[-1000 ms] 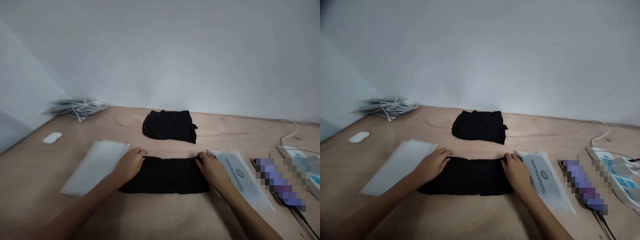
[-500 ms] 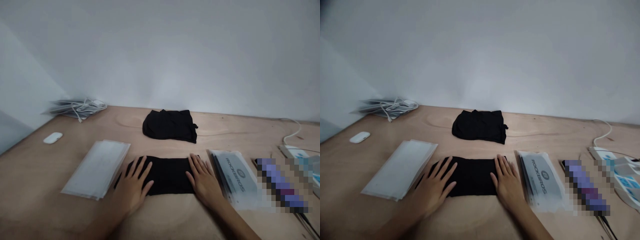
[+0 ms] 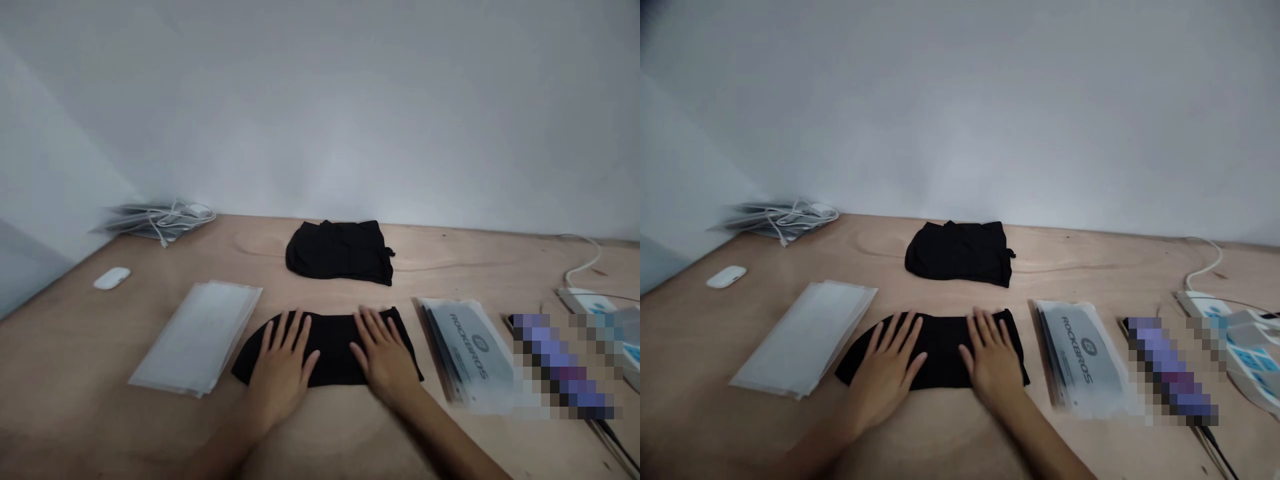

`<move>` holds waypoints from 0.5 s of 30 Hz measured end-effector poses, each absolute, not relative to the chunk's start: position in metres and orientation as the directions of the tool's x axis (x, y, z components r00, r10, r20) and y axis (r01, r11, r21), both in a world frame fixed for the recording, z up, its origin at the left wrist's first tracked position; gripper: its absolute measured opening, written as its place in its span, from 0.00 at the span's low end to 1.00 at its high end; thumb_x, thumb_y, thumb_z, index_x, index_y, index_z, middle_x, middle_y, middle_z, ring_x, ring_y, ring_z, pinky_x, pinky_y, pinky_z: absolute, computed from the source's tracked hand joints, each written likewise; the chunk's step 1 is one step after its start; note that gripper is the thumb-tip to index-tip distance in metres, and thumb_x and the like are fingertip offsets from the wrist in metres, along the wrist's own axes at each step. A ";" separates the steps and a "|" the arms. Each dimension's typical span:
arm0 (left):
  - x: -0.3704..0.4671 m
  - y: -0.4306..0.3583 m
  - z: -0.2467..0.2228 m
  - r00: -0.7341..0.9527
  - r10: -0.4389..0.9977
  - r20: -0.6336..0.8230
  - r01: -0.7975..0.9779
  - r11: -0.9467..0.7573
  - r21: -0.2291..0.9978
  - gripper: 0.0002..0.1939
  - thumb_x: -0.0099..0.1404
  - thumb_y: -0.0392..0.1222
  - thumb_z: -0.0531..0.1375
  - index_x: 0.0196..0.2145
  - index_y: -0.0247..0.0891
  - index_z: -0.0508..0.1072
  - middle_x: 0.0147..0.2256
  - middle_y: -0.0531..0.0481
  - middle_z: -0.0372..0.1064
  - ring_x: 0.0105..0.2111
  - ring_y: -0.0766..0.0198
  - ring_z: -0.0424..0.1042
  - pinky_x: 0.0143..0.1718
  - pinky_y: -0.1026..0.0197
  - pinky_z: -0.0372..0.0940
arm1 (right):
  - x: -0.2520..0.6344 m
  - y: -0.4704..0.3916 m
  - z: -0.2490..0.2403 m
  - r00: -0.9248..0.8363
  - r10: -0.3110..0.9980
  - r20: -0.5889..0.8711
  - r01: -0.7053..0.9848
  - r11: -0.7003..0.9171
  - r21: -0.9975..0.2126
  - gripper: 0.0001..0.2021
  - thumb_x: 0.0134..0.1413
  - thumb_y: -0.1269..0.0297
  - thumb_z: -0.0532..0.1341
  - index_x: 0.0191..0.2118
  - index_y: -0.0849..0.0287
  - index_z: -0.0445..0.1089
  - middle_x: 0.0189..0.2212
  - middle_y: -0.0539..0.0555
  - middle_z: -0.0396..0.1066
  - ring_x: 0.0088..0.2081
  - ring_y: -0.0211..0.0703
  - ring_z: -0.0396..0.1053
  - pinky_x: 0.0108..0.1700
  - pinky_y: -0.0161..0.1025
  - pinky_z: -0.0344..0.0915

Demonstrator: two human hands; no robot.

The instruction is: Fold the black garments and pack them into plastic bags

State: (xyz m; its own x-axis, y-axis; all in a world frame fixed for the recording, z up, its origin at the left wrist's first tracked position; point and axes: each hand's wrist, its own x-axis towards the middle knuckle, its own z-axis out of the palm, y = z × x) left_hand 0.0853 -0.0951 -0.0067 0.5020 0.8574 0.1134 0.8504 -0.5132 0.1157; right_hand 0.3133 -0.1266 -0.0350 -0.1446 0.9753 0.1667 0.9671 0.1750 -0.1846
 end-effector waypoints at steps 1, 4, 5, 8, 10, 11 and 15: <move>0.078 -0.096 -0.009 0.458 0.880 0.123 0.876 -0.471 0.108 0.29 0.74 0.49 0.47 0.67 0.32 0.60 0.68 0.35 0.54 0.68 0.38 0.51 0.64 0.32 0.50 | 0.327 -0.128 -0.037 -0.101 0.979 0.179 0.977 0.132 -0.169 0.29 0.70 0.54 0.50 0.71 0.61 0.54 0.70 0.61 0.51 0.70 0.56 0.50 0.68 0.61 0.49; 0.062 -0.098 -0.007 0.308 0.943 0.127 0.944 -0.320 0.081 0.27 0.73 0.44 0.44 0.62 0.27 0.66 0.65 0.29 0.58 0.63 0.37 0.61 0.59 0.36 0.59 | 0.356 -0.131 -0.041 -0.049 0.977 0.209 0.987 0.078 -0.138 0.30 0.70 0.53 0.48 0.72 0.61 0.51 0.71 0.60 0.51 0.71 0.56 0.49 0.69 0.61 0.46; 0.059 -0.098 -0.003 0.272 0.956 0.109 0.958 -0.280 0.068 0.27 0.72 0.44 0.44 0.61 0.25 0.66 0.63 0.27 0.61 0.60 0.37 0.64 0.57 0.38 0.62 | 0.360 -0.132 -0.042 -0.050 0.975 0.215 0.988 0.079 -0.132 0.30 0.71 0.53 0.48 0.72 0.61 0.50 0.71 0.60 0.50 0.71 0.55 0.49 0.69 0.61 0.46; 0.055 -0.090 0.018 0.191 0.981 -0.027 0.981 -0.189 0.048 0.28 0.69 0.44 0.49 0.59 0.21 0.66 0.54 0.25 0.68 0.53 0.37 0.71 0.51 0.40 0.66 | 0.361 -0.133 -0.044 -0.062 0.972 0.228 0.988 0.092 -0.122 0.31 0.70 0.52 0.47 0.72 0.60 0.49 0.71 0.59 0.50 0.71 0.55 0.49 0.69 0.61 0.46; 0.056 -0.082 0.035 0.155 0.972 -0.178 0.986 -0.140 0.094 0.24 0.68 0.44 0.51 0.54 0.24 0.70 0.48 0.27 0.73 0.50 0.37 0.73 0.49 0.39 0.66 | 0.361 -0.133 -0.046 -0.066 0.971 0.231 0.989 0.095 -0.117 0.31 0.70 0.52 0.47 0.72 0.61 0.50 0.71 0.60 0.50 0.71 0.56 0.49 0.69 0.61 0.46; 0.057 -0.079 0.043 0.151 0.956 -0.251 0.984 -0.121 0.131 0.21 0.68 0.44 0.52 0.50 0.26 0.72 0.45 0.29 0.74 0.48 0.37 0.74 0.48 0.40 0.67 | 0.361 -0.133 -0.047 -0.068 0.971 0.229 0.989 0.096 -0.114 0.31 0.70 0.52 0.47 0.72 0.61 0.50 0.71 0.60 0.51 0.71 0.56 0.50 0.69 0.61 0.46; 0.057 -0.069 0.062 0.193 0.909 -0.370 0.962 -0.102 0.253 0.14 0.66 0.43 0.54 0.41 0.32 0.75 0.42 0.34 0.77 0.43 0.44 0.78 0.42 0.48 0.70 | 0.358 -0.132 -0.041 -0.065 0.968 0.241 0.988 0.095 -0.118 0.30 0.70 0.54 0.48 0.71 0.63 0.53 0.70 0.62 0.53 0.70 0.57 0.51 0.69 0.63 0.46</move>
State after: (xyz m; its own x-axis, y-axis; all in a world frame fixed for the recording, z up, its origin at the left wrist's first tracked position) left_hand 0.0567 -0.0691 0.0621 0.1934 0.9087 -0.3700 0.9621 -0.1018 0.2529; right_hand 0.3582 -0.1320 -0.0406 -0.0647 0.9685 0.2405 0.9884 0.0954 -0.1183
